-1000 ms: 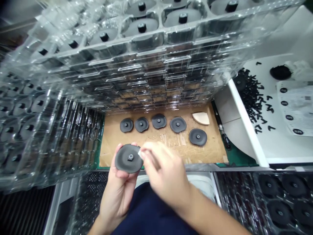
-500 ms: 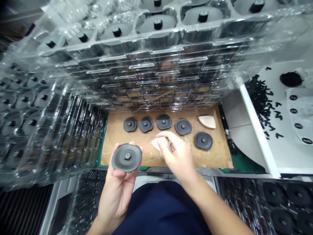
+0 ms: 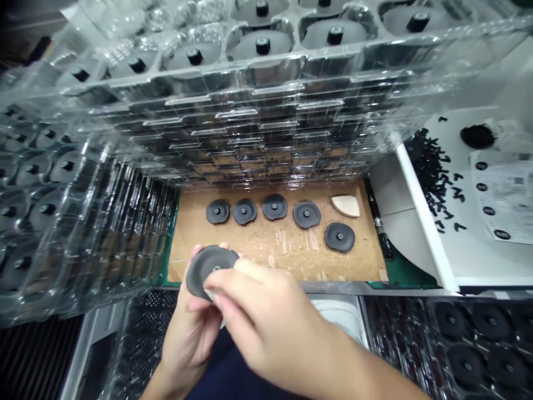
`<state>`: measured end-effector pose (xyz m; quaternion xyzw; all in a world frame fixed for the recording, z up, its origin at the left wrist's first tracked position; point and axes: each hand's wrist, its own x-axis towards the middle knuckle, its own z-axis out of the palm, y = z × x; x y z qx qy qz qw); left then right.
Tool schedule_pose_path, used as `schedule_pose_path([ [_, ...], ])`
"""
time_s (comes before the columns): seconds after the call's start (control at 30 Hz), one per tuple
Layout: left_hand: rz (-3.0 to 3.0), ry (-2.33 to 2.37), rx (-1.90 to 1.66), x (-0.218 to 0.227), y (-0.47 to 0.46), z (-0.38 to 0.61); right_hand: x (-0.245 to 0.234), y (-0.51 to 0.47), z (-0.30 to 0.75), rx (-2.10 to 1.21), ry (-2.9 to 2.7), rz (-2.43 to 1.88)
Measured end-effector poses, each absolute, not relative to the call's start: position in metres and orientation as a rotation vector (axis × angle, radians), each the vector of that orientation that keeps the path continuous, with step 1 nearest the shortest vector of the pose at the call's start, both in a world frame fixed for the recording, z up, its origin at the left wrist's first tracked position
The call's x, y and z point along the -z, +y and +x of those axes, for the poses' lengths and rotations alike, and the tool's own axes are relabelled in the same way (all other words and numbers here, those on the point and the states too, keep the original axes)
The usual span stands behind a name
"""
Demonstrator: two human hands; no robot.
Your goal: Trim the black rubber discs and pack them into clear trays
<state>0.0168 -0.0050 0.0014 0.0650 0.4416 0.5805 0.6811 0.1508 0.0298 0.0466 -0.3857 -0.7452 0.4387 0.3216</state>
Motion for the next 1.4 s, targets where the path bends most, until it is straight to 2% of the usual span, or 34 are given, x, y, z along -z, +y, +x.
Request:
schedule_pose_path([
  [0.07,0.125,0.990,-1.287,-0.001,-0.007,0.016,-0.048,0.033,0.147,-1.191,-2.025,-1.004],
  [0.17,0.107,0.959,-1.274,-0.001,-0.008,0.014,-0.041,0.031,0.145,-1.060,-1.895,-0.971],
  [0.23,0.132,0.971,-1.269,-0.002,-0.006,0.009,-0.032,0.026,0.153,-1.177,-1.846,-1.018],
  [0.33,0.155,1.050,-1.295,-0.004,-0.003,0.000,-0.017,0.019,0.176,-1.439,-1.855,-1.241],
  [0.43,0.191,1.073,-1.333,-0.007,-0.001,-0.003,-0.014,0.014,0.188,-1.282,-1.723,-1.485],
  [0.5,0.208,1.043,-1.313,-0.008,-0.002,0.000,-0.021,0.013,0.182,-1.147,-1.690,-1.403],
  [0.6,0.203,1.006,-1.273,-0.010,-0.007,0.003,-0.036,0.014,0.160,-1.035,-1.790,-1.022],
  [0.77,0.155,0.969,-1.203,-0.010,-0.010,-0.002,-0.045,0.026,0.146,-1.185,-2.060,-0.846],
  [0.87,0.155,0.926,-1.186,-0.006,-0.008,-0.006,-0.042,0.026,0.152,-1.160,-1.988,-0.842],
  [1.03,0.141,0.874,-1.185,-0.005,-0.007,-0.012,-0.011,-0.003,0.174,-1.847,-1.784,-0.966],
  [1.1,0.125,0.892,-1.191,-0.006,-0.007,-0.013,0.007,-0.015,0.183,-1.915,-1.613,-1.220],
  [1.23,0.098,0.883,-1.126,-0.008,-0.008,-0.011,0.010,-0.017,0.186,-1.670,-1.375,-1.562],
  [1.4,0.164,0.835,-1.117,-0.012,-0.013,-0.005,-0.040,0.008,0.153,-1.154,-1.591,-1.279],
])
